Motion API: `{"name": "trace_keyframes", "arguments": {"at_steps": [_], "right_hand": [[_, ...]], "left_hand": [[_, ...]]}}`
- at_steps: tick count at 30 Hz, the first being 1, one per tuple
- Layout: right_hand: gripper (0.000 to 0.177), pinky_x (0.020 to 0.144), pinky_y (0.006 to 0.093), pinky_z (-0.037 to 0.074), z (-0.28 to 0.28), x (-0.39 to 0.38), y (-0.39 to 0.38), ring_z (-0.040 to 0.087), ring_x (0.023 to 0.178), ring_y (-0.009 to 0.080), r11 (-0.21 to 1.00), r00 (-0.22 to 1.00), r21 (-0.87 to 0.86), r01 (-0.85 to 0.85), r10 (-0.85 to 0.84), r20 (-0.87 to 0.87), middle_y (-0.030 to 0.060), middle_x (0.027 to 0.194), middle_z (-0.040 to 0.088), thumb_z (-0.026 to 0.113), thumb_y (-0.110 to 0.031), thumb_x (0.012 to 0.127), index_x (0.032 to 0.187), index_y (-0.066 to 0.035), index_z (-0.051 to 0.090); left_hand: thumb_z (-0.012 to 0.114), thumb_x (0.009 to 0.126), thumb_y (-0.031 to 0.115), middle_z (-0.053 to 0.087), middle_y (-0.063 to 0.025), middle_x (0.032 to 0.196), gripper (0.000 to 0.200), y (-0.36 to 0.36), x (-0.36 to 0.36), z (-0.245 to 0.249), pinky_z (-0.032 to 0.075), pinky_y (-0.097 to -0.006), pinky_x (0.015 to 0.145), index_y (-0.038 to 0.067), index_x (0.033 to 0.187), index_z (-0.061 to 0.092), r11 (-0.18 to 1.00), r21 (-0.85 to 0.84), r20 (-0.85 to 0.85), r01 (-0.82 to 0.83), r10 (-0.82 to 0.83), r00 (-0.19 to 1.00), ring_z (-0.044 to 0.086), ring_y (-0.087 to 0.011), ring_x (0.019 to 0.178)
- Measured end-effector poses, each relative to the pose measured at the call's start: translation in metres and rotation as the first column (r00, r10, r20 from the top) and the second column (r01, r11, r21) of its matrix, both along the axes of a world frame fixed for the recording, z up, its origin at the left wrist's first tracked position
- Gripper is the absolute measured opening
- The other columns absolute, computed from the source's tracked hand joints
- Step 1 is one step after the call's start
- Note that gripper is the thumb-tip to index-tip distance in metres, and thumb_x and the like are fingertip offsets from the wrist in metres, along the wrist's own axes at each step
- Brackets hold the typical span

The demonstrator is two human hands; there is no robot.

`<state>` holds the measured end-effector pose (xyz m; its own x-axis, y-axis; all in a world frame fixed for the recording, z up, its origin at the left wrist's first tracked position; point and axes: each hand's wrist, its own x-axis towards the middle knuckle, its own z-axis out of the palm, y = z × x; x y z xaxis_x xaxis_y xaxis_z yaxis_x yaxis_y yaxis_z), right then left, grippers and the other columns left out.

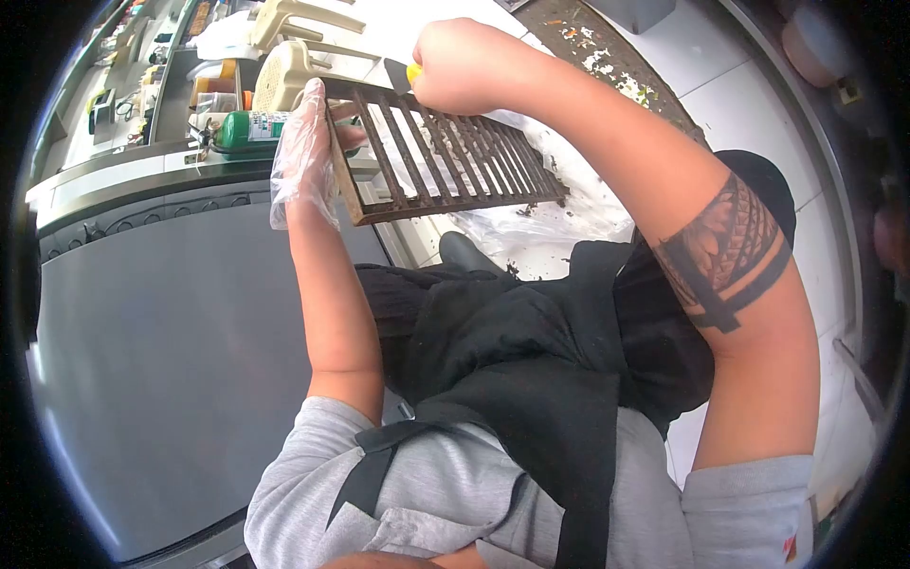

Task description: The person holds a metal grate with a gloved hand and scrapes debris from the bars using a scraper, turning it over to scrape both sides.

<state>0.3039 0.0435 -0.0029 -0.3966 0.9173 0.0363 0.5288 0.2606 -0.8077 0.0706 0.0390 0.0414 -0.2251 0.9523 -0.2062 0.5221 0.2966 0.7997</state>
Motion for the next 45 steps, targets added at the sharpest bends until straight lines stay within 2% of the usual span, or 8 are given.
{"name": "trace_keyframes", "arguments": {"at_steps": [9, 13, 18, 22, 30, 36, 41, 45], "right_hand": [[0.037, 0.093, 0.0415, 0.055, 0.003, -0.006, -0.018, 0.072, 0.1, 0.0355, 0.997, 0.997, 0.068, -0.02, 0.025, -0.067, 0.024, 0.108, 0.074, 0.067, -0.017, 0.089, 0.122, -0.001, 0.073], [0.04, 0.078, 0.0428, 0.057, 0.001, -0.009, -0.035, 0.073, 0.08, 0.034, 0.994, 0.981, -0.042, -0.105, 0.097, -0.165, 0.0244, 0.087, 0.074, 0.057, -0.004, 0.075, 0.11, -0.002, 0.077], [0.039, 0.083, 0.047, 0.057, -0.011, -0.002, -0.088, 0.071, 0.087, 0.0428, 0.971, 0.933, 0.103, -0.213, 0.234, -0.274, 0.028, 0.088, 0.072, 0.058, -0.005, 0.076, 0.11, 0.002, 0.076], [0.036, 0.083, 0.051, 0.054, -0.014, -0.001, -0.123, 0.066, 0.09, 0.0437, 0.97, 0.939, -0.013, -0.241, 0.23, -0.257, 0.0268, 0.092, 0.067, 0.061, -0.01, 0.08, 0.11, 0.004, 0.076], [0.026, 0.067, 0.0469, 0.054, -0.026, -0.033, -0.148, 0.064, 0.072, 0.039, 0.994, 0.92, 0.111, -0.016, 0.058, -0.388, 0.021, 0.077, 0.06, 0.062, -0.007, 0.087, 0.106, 0.006, 0.074], [0.025, 0.072, 0.0509, 0.055, -0.036, -0.045, -0.074, 0.067, 0.077, 0.0433, 0.936, 0.963, 0.345, 0.075, 0.022, -0.27, 0.0257, 0.079, 0.066, 0.058, -0.01, 0.085, 0.097, 0.004, 0.074], [0.021, 0.074, 0.0514, 0.055, -0.03, -0.041, -0.053, 0.068, 0.078, 0.0435, 0.943, 0.956, 0.33, 0.037, 0.062, -0.285, 0.0259, 0.076, 0.068, 0.058, -0.009, 0.081, 0.086, 0.003, 0.075], [0.028, 0.069, 0.0492, 0.052, -0.031, -0.034, -0.078, 0.064, 0.075, 0.0399, 0.947, 0.969, 0.3, -0.118, 0.176, -0.171, 0.0215, 0.077, 0.062, 0.061, -0.007, 0.083, 0.106, 0.001, 0.075]], "left_hand": [[0.045, 0.107, 0.049, 0.072, -0.014, 0.109, 0.058, 0.014, -0.027, -0.023, 0.052, -0.0342, 0.081, -0.001, 0.134, 0.059, 0.974, 0.206, -0.162, 0.096, -0.063, 0.985, 0.066, -0.0191, 0.091], [0.054, 0.107, 0.032, 0.065, -0.0157, 0.131, 0.04, 0.005, -0.015, -0.024, 0.054, -0.0456, 0.096, 0.006, 0.138, 0.056, 0.98, 0.2, 0.454, -0.018, -0.076, 0.887, 0.063, -0.0262, 0.117], [0.045, 0.109, 0.025, 0.064, -0.0204, 0.133, 0.039, 0.014, -0.03, -0.028, 0.05, -0.0589, 0.099, -0.001, 0.139, 0.052, 0.988, 0.107, 0.54, -0.116, 0.04, 0.841, 0.063, -0.0322, 0.116], [0.052, 0.108, 0.034, 0.073, -0.0049, 0.126, 0.041, -0.003, -0.022, -0.019, 0.053, -0.032, 0.083, 0.004, 0.135, 0.058, 0.984, 0.168, 0.288, -0.057, 0.006, 0.958, 0.065, -0.0152, 0.105], [0.053, 0.107, 0.031, 0.074, -0.0059, 0.12, 0.034, 0.01, -0.035, -0.033, 0.054, -0.0308, 0.079, 0.005, 0.127, 0.063, 0.971, 0.228, 0.314, -0.068, -0.007, 0.95, 0.067, -0.0164, 0.099], [0.047, 0.108, 0.031, 0.075, -0.0033, 0.118, 0.038, -0.023, 0.017, -0.005, 0.05, -0.0263, 0.086, 0.003, 0.129, 0.063, 0.982, 0.189, -0.102, -0.028, 0.048, 0.994, 0.064, -0.0148, 0.1], [0.047, 0.108, 0.029, 0.073, -0.0063, 0.12, 0.036, -0.01, 0.001, -0.022, 0.05, -0.0282, 0.093, 0.002, 0.128, 0.062, 0.98, 0.197, 0.004, 0.037, -0.038, 0.999, 0.065, -0.0164, 0.107], [0.05, 0.108, 0.025, 0.071, -0.0035, 0.1, 0.027, -0.01, -0.01, -0.027, 0.045, -0.0245, 0.075, 0.005, 0.106, 0.069, 0.956, 0.293, 0.131, -0.025, -0.015, 0.991, 0.059, -0.0106, 0.081]]}}
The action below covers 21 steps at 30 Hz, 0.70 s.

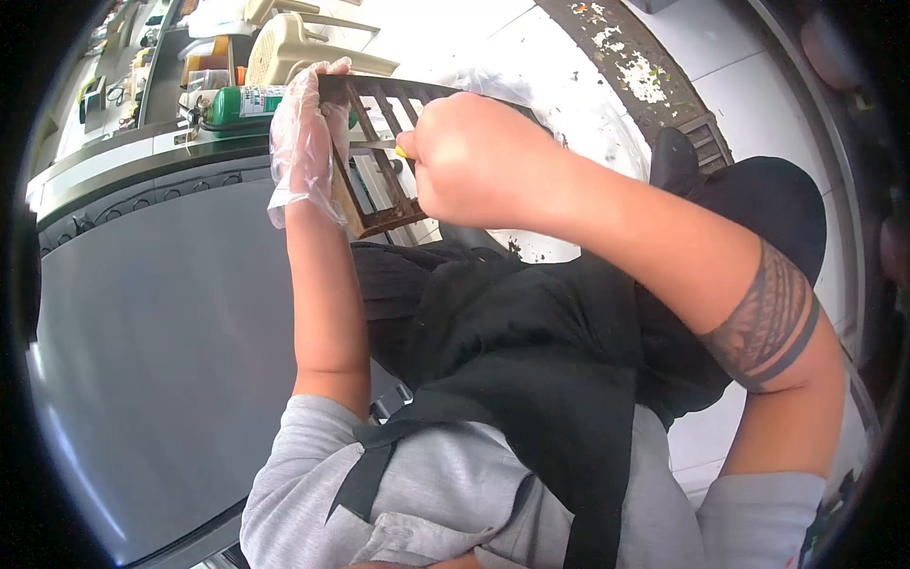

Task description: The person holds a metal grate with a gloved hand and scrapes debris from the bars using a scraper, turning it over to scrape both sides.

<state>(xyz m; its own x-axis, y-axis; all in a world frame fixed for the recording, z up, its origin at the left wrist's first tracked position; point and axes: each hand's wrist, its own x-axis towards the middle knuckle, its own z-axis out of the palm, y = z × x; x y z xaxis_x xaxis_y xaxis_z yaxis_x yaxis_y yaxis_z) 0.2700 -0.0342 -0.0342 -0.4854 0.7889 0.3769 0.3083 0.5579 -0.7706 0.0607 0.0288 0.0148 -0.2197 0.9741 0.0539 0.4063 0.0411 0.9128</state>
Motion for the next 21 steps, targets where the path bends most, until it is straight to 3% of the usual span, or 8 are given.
{"name": "trace_keyframes", "arguments": {"at_steps": [2, 3, 6, 7, 11, 13, 17, 21], "right_hand": [[0.025, 0.068, 0.0505, 0.052, -0.009, -0.015, 0.005, 0.064, 0.074, 0.0421, 0.989, 0.992, 0.086, 0.121, -0.118, -0.036, 0.0228, 0.077, 0.062, 0.061, -0.008, 0.083, 0.102, 0.001, 0.074], [0.025, 0.077, 0.0509, 0.057, -0.004, -0.023, 0.022, 0.069, 0.077, 0.0434, 0.986, 0.99, -0.093, 0.138, -0.139, -0.012, 0.0259, 0.077, 0.069, 0.058, -0.009, 0.076, 0.089, 0.005, 0.074], [0.024, 0.077, 0.0507, 0.057, -0.011, -0.026, 0.036, 0.07, 0.077, 0.0432, 0.987, 0.991, -0.107, 0.117, -0.124, -0.057, 0.0257, 0.077, 0.069, 0.058, -0.01, 0.074, 0.086, 0.005, 0.073], [0.023, 0.077, 0.0508, 0.057, -0.009, -0.023, 0.022, 0.069, 0.077, 0.0433, 0.99, 0.991, 0.053, 0.131, -0.129, -0.028, 0.0259, 0.076, 0.068, 0.058, -0.01, 0.074, 0.084, 0.005, 0.073], [0.021, 0.076, 0.0503, 0.057, -0.006, -0.022, 0.015, 0.07, 0.077, 0.0427, 0.998, 0.998, -0.026, 0.058, -0.058, 0.007, 0.0263, 0.076, 0.068, 0.059, -0.01, 0.072, 0.082, 0.004, 0.073], [0.022, 0.066, 0.0521, 0.053, -0.013, -0.041, 0.045, 0.065, 0.069, 0.0433, 0.989, 0.99, -0.034, 0.141, -0.141, -0.003, 0.0248, 0.075, 0.063, 0.059, -0.01, 0.086, 0.096, 0.005, 0.073], [0.018, 0.065, 0.053, 0.053, -0.01, -0.034, 0.027, 0.063, 0.067, 0.0442, 0.987, 0.989, 0.068, 0.145, -0.143, -0.036, 0.0248, 0.07, 0.062, 0.057, -0.01, 0.086, 0.087, 0.003, 0.07], [0.019, 0.067, 0.0533, 0.053, -0.009, -0.042, 0.048, 0.064, 0.069, 0.0443, 0.976, 0.98, 0.09, 0.197, -0.196, -0.019, 0.0261, 0.073, 0.063, 0.056, -0.009, 0.085, 0.084, 0.003, 0.07]], "left_hand": [[0.048, 0.11, 0.024, 0.072, -0.0132, 0.121, 0.031, -0.006, 0.001, 0.0, 0.051, -0.0314, 0.098, 0.0, 0.124, 0.062, 0.999, -0.02, 0.044, 0.044, -0.043, 0.998, 0.066, -0.0212, 0.111], [0.046, 0.11, 0.024, 0.071, -0.0145, 0.121, 0.032, -0.003, -0.007, -0.007, 0.052, -0.0308, 0.098, 0.0, 0.123, 0.061, 0.991, 0.035, -0.008, 0.133, -0.133, 0.991, 0.066, -0.022, 0.111], [0.042, 0.111, 0.023, 0.071, -0.0156, 0.12, 0.033, 0.002, -0.007, -0.005, 0.052, -0.0316, 0.099, -0.001, 0.122, 0.061, 0.994, -0.025, 0.181, 0.103, -0.097, 0.979, 0.067, -0.0229, 0.11], [0.042, 0.111, 0.023, 0.071, -0.0156, 0.12, 0.033, 0.003, -0.009, -0.004, 0.052, -0.0316, 0.099, -0.001, 0.122, 0.061, 0.994, -0.013, 0.183, 0.105, -0.101, 0.978, 0.067, -0.0229, 0.11], [0.042, 0.111, 0.019, 0.069, -0.0113, 0.112, 0.028, -0.001, -0.011, -0.007, 0.049, -0.033, 0.102, 0.0, 0.115, 0.062, 0.995, 0.004, 0.262, 0.099, -0.096, 0.96, 0.064, -0.0191, 0.105], [0.043, 0.111, 0.017, 0.069, -0.0115, 0.111, 0.026, 0.002, -0.012, -0.009, 0.049, -0.0335, 0.102, 0.0, 0.115, 0.062, 0.988, 0.0, 0.287, 0.157, -0.15, 0.946, 0.064, -0.0192, 0.105], [0.041, 0.112, 0.018, 0.069, -0.0109, 0.111, 0.028, 0.007, -0.022, -0.015, 0.05, -0.0334, 0.101, 0.0, 0.114, 0.062, 0.986, 0.021, 0.206, 0.165, -0.165, 0.965, 0.065, -0.0197, 0.104], [0.042, 0.111, 0.019, 0.07, -0.0103, 0.109, 0.028, -0.003, -0.008, -0.009, 0.05, -0.0322, 0.1, 0.0, 0.112, 0.063, 0.989, 0.032, 0.256, 0.144, -0.147, 0.955, 0.065, -0.0188, 0.104]]}}
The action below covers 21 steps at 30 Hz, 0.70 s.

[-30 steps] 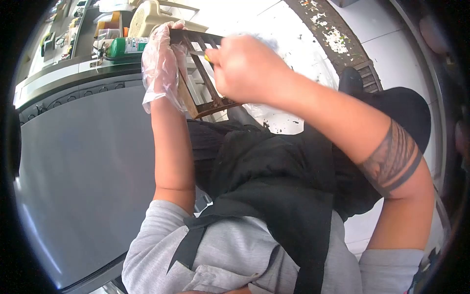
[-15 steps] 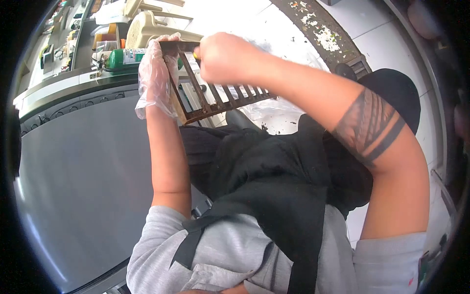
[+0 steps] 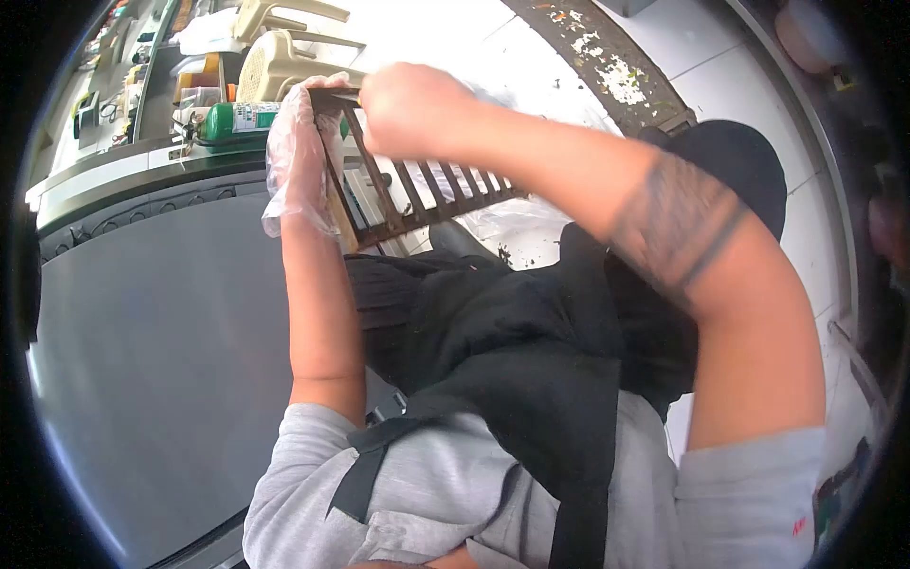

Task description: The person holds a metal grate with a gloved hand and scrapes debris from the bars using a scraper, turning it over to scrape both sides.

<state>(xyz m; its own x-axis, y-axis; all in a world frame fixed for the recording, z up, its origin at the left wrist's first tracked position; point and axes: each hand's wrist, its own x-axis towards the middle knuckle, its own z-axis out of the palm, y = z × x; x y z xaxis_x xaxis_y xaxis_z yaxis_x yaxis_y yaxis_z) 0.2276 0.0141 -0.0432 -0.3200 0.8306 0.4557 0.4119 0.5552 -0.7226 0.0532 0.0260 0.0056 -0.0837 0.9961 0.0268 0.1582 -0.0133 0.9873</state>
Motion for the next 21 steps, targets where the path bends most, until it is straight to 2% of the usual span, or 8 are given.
{"name": "trace_keyframes", "arguments": {"at_steps": [3, 7, 8, 9, 11, 15, 17, 21], "right_hand": [[0.019, 0.069, 0.0535, 0.053, -0.004, -0.008, 0.007, 0.065, 0.072, 0.0448, 0.994, 0.999, -0.102, -0.038, 0.037, -0.012, 0.0267, 0.074, 0.064, 0.056, -0.009, 0.084, 0.085, 0.003, 0.071], [0.024, 0.077, 0.0513, 0.055, 0.0, -0.02, -0.009, 0.067, 0.079, 0.0448, 0.989, 0.98, -0.122, 0.082, -0.103, -0.17, 0.0292, 0.079, 0.067, 0.055, -0.009, 0.086, 0.093, 0.005, 0.073], [0.024, 0.086, 0.0473, 0.056, 0.003, -0.018, -0.011, 0.07, 0.089, 0.0419, 0.954, 0.983, -0.29, 0.077, -0.122, -0.139, 0.025, 0.09, 0.072, 0.058, -0.013, 0.078, 0.089, 0.001, 0.074], [0.024, 0.086, 0.0473, 0.056, 0.005, -0.02, -0.014, 0.07, 0.089, 0.0419, 0.953, 0.982, -0.292, 0.078, -0.123, -0.141, 0.025, 0.09, 0.072, 0.058, -0.013, 0.078, 0.089, 0.001, 0.074], [0.024, 0.087, 0.0479, 0.057, 0.008, -0.022, -0.017, 0.071, 0.09, 0.0408, 0.92, 0.962, -0.374, 0.121, -0.201, -0.183, 0.0241, 0.091, 0.073, 0.059, -0.016, 0.08, 0.089, 0.0, 0.074], [0.028, 0.081, 0.05, 0.056, 0.013, -0.005, -0.014, 0.069, 0.089, 0.0422, 0.928, 0.972, -0.338, 0.159, -0.206, -0.11, 0.0257, 0.093, 0.071, 0.056, -0.013, 0.088, 0.101, 0.0, 0.076], [0.029, 0.08, 0.0501, 0.056, 0.018, 0.005, -0.013, 0.069, 0.092, 0.0406, 0.935, 0.986, -0.314, 0.162, -0.166, 0.016, 0.0238, 0.097, 0.072, 0.056, -0.016, 0.088, 0.103, -0.001, 0.077], [0.031, 0.082, 0.05, 0.056, 0.011, 0.015, -0.004, 0.07, 0.09, 0.0404, 0.947, 0.978, -0.252, 0.201, -0.206, 0.005, 0.0242, 0.095, 0.073, 0.055, -0.016, 0.088, 0.104, -0.001, 0.077]], "left_hand": [[0.044, 0.111, 0.021, 0.07, -0.0102, 0.108, 0.029, 0.013, -0.009, -0.002, 0.05, -0.0311, 0.096, 0.0, 0.112, 0.064, 0.999, -0.042, -0.06, -0.028, 0.025, 0.998, 0.065, -0.0183, 0.103], [0.045, 0.11, 0.021, 0.071, -0.0097, 0.105, 0.029, 0.011, 0.003, -0.002, 0.05, -0.0294, 0.091, -0.001, 0.113, 0.064, 1.0, 0.002, -0.014, -0.026, 0.026, 1.0, 0.065, -0.0177, 0.098], [0.046, 0.109, 0.02, 0.071, -0.0098, 0.104, 0.028, 0.012, 0.007, 0.001, 0.05, -0.0293, 0.089, -0.001, 0.113, 0.064, 0.998, 0.001, -0.089, -0.067, 0.067, 0.994, 0.066, -0.0176, 0.096], [0.047, 0.108, 0.019, 0.071, -0.01, 0.102, 0.028, 0.011, 0.01, 0.002, 0.05, -0.0292, 0.088, -0.002, 0.113, 0.064, 0.994, -0.001, -0.168, -0.109, 0.107, 0.98, 0.066, -0.0175, 0.095], [0.048, 0.107, 0.019, 0.072, -0.0103, 0.101, 0.027, 0.013, 0.014, 0.003, 0.051, -0.0295, 0.087, -0.002, 0.113, 0.064, 0.994, -0.018, -0.148, -0.111, 0.108, 0.983, 0.066, -0.0177, 0.094], [0.047, 0.106, 0.019, 0.072, -0.0111, 0.102, 0.028, 0.023, 0.02, -0.003, 0.052, -0.0304, 0.085, -0.002, 0.112, 0.065, 0.987, -0.032, -0.023, -0.157, 0.157, 0.987, 0.066, -0.0184, 0.093], [0.047, 0.106, 0.019, 0.072, -0.0115, 0.103, 0.028, 0.024, 0.025, -0.002, 0.052, -0.03, 0.084, -0.001, 0.114, 0.064, 0.986, -0.037, -0.024, -0.16, 0.159, 0.987, 0.066, -0.0186, 0.093], [0.046, 0.107, 0.021, 0.072, -0.0134, 0.107, 0.029, 0.032, 0.023, -0.005, 0.053, -0.0308, 0.088, -0.001, 0.119, 0.062, 0.991, -0.034, -0.146, -0.133, 0.127, 0.981, 0.067, -0.0201, 0.097]]}}
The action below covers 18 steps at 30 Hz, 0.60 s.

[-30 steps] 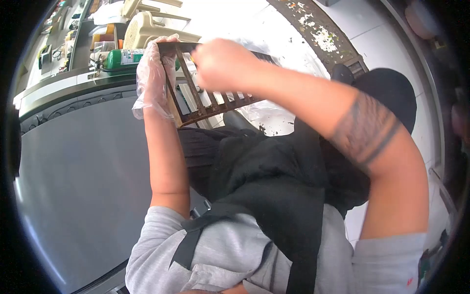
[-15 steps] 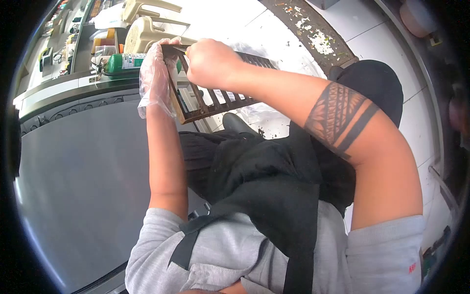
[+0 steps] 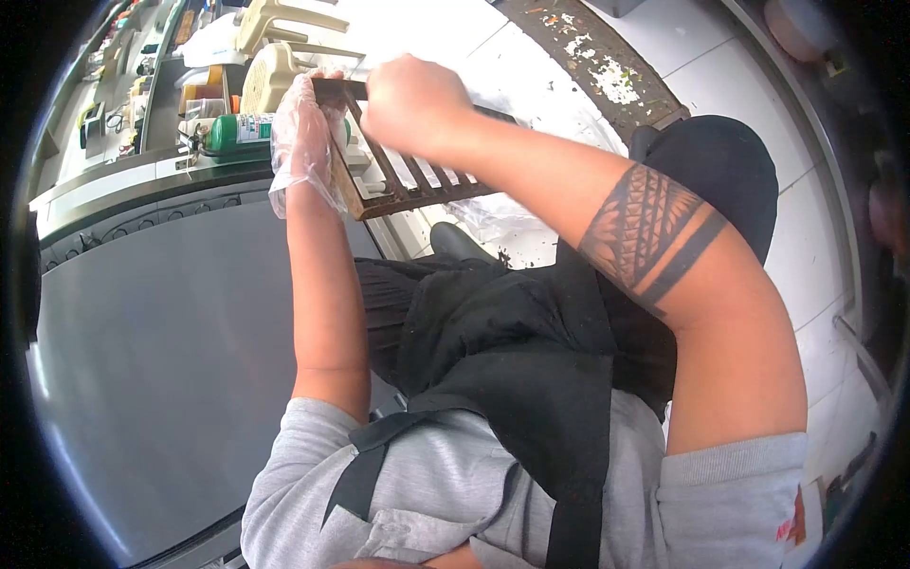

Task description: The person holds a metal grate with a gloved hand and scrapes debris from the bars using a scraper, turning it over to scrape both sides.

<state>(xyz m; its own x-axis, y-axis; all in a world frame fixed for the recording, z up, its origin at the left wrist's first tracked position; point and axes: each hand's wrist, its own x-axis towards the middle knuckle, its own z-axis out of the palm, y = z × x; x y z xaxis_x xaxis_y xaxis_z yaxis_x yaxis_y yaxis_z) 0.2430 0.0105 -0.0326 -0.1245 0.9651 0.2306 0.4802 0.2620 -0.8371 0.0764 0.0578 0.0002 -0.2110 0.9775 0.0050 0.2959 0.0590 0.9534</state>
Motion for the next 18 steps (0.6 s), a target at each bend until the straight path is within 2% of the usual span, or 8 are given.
{"name": "trace_keyframes", "arguments": {"at_steps": [2, 4, 6, 7, 11, 14, 16, 18], "right_hand": [[0.033, 0.084, 0.0488, 0.057, -0.004, 0.015, 0.018, 0.071, 0.089, 0.0403, 0.982, 0.996, -0.162, 0.092, -0.091, 0.017, 0.0249, 0.094, 0.073, 0.056, -0.015, 0.087, 0.108, -0.001, 0.077], [0.034, 0.085, 0.0473, 0.057, -0.001, 0.028, 0.019, 0.072, 0.088, 0.0399, 0.985, 0.993, -0.128, 0.112, -0.116, -0.02, 0.0251, 0.094, 0.073, 0.057, -0.015, 0.086, 0.109, 0.0, 0.077], [0.035, 0.085, 0.0459, 0.057, 0.004, 0.032, 0.014, 0.072, 0.089, 0.0394, 0.997, 0.997, -0.067, 0.04, -0.045, -0.069, 0.0245, 0.096, 0.074, 0.058, -0.016, 0.086, 0.112, -0.002, 0.077], [0.036, 0.085, 0.0447, 0.057, 0.018, 0.04, 0.006, 0.073, 0.089, 0.0389, 0.991, 0.999, -0.129, -0.035, 0.033, -0.021, 0.0243, 0.096, 0.074, 0.059, -0.018, 0.086, 0.113, -0.004, 0.078], [0.035, 0.083, 0.0445, 0.057, 0.001, 0.032, -0.002, 0.072, 0.085, 0.0398, 0.998, 0.998, -0.011, -0.064, 0.064, -0.019, 0.0241, 0.091, 0.073, 0.06, -0.018, 0.086, 0.114, -0.004, 0.077], [0.033, 0.081, 0.0451, 0.057, -0.007, 0.022, -0.002, 0.071, 0.083, 0.0408, 0.986, 0.989, 0.142, -0.086, 0.101, -0.109, 0.0245, 0.087, 0.072, 0.06, -0.017, 0.086, 0.11, -0.003, 0.078], [0.03, 0.08, 0.0457, 0.057, 0.009, 0.019, -0.001, 0.07, 0.082, 0.0423, 0.985, 0.983, -0.037, -0.167, 0.164, -0.076, 0.0258, 0.085, 0.071, 0.06, -0.015, 0.084, 0.104, 0.0, 0.078], [0.028, 0.082, 0.0463, 0.057, 0.002, 0.004, 0.003, 0.07, 0.082, 0.0429, 0.994, 0.988, -0.009, -0.113, 0.111, -0.109, 0.0281, 0.088, 0.07, 0.059, -0.012, 0.083, 0.1, 0.002, 0.077]], "left_hand": [[0.046, 0.108, 0.022, 0.072, -0.0136, 0.107, 0.03, -0.008, 0.006, 0.006, 0.053, -0.0314, 0.09, -0.001, 0.121, 0.061, 0.999, -0.023, 0.038, -0.027, 0.028, 0.999, 0.067, -0.0207, 0.099], [0.046, 0.108, 0.023, 0.071, -0.0138, 0.108, 0.031, -0.009, 0.009, 0.008, 0.052, -0.032, 0.093, -0.001, 0.122, 0.061, 0.998, -0.045, 0.078, -0.051, 0.054, 0.996, 0.067, -0.0213, 0.102], [0.046, 0.109, 0.023, 0.071, -0.0144, 0.108, 0.032, -0.008, 0.001, 0.002, 0.052, -0.0327, 0.097, -0.001, 0.123, 0.06, 0.999, -0.023, 0.226, -0.047, 0.051, 0.973, 0.067, -0.0224, 0.106], [0.046, 0.108, 0.021, 0.069, -0.0158, 0.111, 0.032, -0.007, -0.002, 0.001, 0.053, -0.0332, 0.098, -0.003, 0.124, 0.06, 0.999, -0.024, 0.211, -0.026, 0.03, 0.977, 0.067, -0.0231, 0.108], [0.048, 0.106, 0.022, 0.069, -0.0202, 0.123, 0.035, -0.009, 0.009, 0.002, 0.056, -0.0311, 0.092, -0.005, 0.128, 0.058, 0.994, -0.003, 0.389, -0.107, 0.099, 0.916, 0.069, -0.0258, 0.111], [0.047, 0.106, 0.02, 0.069, -0.0203, 0.118, 0.034, -0.012, 0.022, 0.007, 0.056, -0.0326, 0.093, -0.006, 0.124, 0.058, 0.99, -0.002, 0.408, -0.139, 0.128, 0.904, 0.069, -0.0263, 0.108], [0.046, 0.105, 0.017, 0.069, -0.0175, 0.113, 0.029, -0.008, 0.02, 0.002, 0.054, -0.0337, 0.094, -0.004, 0.12, 0.06, 0.994, 0.022, 0.346, -0.105, 0.091, 0.934, 0.068, -0.0254, 0.106], [0.046, 0.104, 0.013, 0.069, -0.0147, 0.107, 0.025, -0.005, 0.019, 0.001, 0.052, -0.0347, 0.094, -0.003, 0.115, 0.061, 0.997, 0.045, 0.278, -0.068, 0.053, 0.959, 0.066, -0.0245, 0.103]]}}
